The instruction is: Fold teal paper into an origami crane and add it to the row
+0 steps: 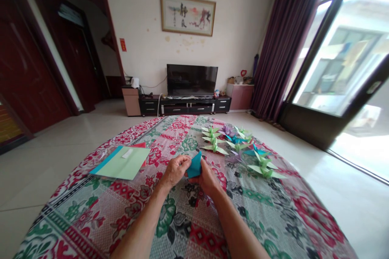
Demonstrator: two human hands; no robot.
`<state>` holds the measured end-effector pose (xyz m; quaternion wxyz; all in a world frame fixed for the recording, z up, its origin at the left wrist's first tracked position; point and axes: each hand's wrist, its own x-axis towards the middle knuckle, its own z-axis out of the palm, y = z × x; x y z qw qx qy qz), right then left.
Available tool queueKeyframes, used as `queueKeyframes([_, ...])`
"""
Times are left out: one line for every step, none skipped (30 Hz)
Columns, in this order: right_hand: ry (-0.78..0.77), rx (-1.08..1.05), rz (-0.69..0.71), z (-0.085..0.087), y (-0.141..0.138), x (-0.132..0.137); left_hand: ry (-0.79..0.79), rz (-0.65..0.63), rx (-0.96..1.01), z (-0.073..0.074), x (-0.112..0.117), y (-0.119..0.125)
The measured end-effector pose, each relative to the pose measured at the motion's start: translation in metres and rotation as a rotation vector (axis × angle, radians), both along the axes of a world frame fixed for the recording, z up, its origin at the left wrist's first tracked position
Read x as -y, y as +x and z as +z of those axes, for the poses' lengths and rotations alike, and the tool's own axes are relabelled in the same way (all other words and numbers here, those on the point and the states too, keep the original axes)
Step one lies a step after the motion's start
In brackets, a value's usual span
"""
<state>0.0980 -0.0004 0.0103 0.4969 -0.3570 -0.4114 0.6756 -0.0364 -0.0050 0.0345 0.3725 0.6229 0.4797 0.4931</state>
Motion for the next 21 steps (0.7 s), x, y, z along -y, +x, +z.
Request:
queueKeyframes([-0.004,-0.022,-0.002,0.001,0.0,0.001,-0.009,0.012,0.002,-0.001,-0.001,0.001])
queueKeyframes([-0.004,-0.037,0.006,0.003,0.0,0.001,-0.018,0.023,0.005,-0.003,-0.002,0.001])
queueKeyframes([0.003,-0.046,0.023,0.004,0.0,0.002,-0.025,0.036,0.009,-0.005,-0.002,0.002])
queueKeyframes([0.017,-0.047,0.044,0.006,0.001,0.003,-0.029,0.048,0.012,-0.006,-0.003,0.002])
queueKeyframes([0.039,-0.045,0.065,0.007,0.001,0.003,-0.029,0.062,0.013,-0.008,-0.004,0.002])
queueKeyframes([0.064,-0.039,0.082,0.008,0.002,0.004,-0.023,0.077,0.011,-0.009,-0.005,0.002])
queueKeyframes([0.093,-0.032,0.092,0.008,0.003,0.005,-0.013,0.092,0.006,-0.01,-0.005,0.002])
queueKeyframes([0.121,-0.021,0.096,0.009,0.004,0.006,-0.001,0.108,0.0,-0.01,-0.005,0.003])
queueKeyframes([0.144,-0.006,0.098,0.009,0.004,0.006,0.011,0.121,-0.007,-0.011,-0.005,0.003])
queueKeyframes([0.157,0.014,0.095,0.01,0.004,0.007,0.021,0.131,-0.013,-0.011,-0.005,0.004])
queueKeyframes([0.163,0.036,0.09,0.01,0.004,0.007,0.03,0.137,-0.014,-0.011,-0.005,0.004])
queueKeyframes([0.163,0.058,0.081,0.01,0.004,0.007,0.034,0.136,-0.01,-0.01,-0.005,0.005])
queueKeyframes([0.161,0.079,0.07,0.011,0.004,0.008,0.032,0.131,0.0,-0.01,-0.005,0.005])
queueKeyframes([0.158,0.098,0.061,0.011,0.004,0.008,0.023,0.125,0.015,-0.01,-0.005,0.005])
queueKeyframes([0.157,0.115,0.052,0.011,0.004,0.008,0.009,0.119,0.033,-0.01,-0.005,0.005])
queueKeyframes([0.16,0.13,0.049,0.011,0.004,0.008,-0.008,0.11,0.052,-0.01,-0.005,0.004])
queueKeyframes([0.165,0.142,0.05,0.011,0.004,0.008,-0.028,0.098,0.069,-0.01,-0.005,0.004])
queueKeyframes([0.173,0.152,0.055,0.011,0.005,0.008,-0.052,0.081,0.082,-0.01,-0.005,0.003])
queueKeyframes([0.18,0.163,0.065,0.011,0.006,0.008,-0.077,0.061,0.094,-0.01,-0.006,0.002])
queueKeyframes([0.186,0.173,0.074,0.011,0.006,0.009,-0.102,0.038,0.104,-0.01,-0.006,0.001])
queueKeyframes([0.193,0.186,0.088,0.011,0.007,0.009,-0.123,0.016,0.114,-0.009,-0.005,0.0])
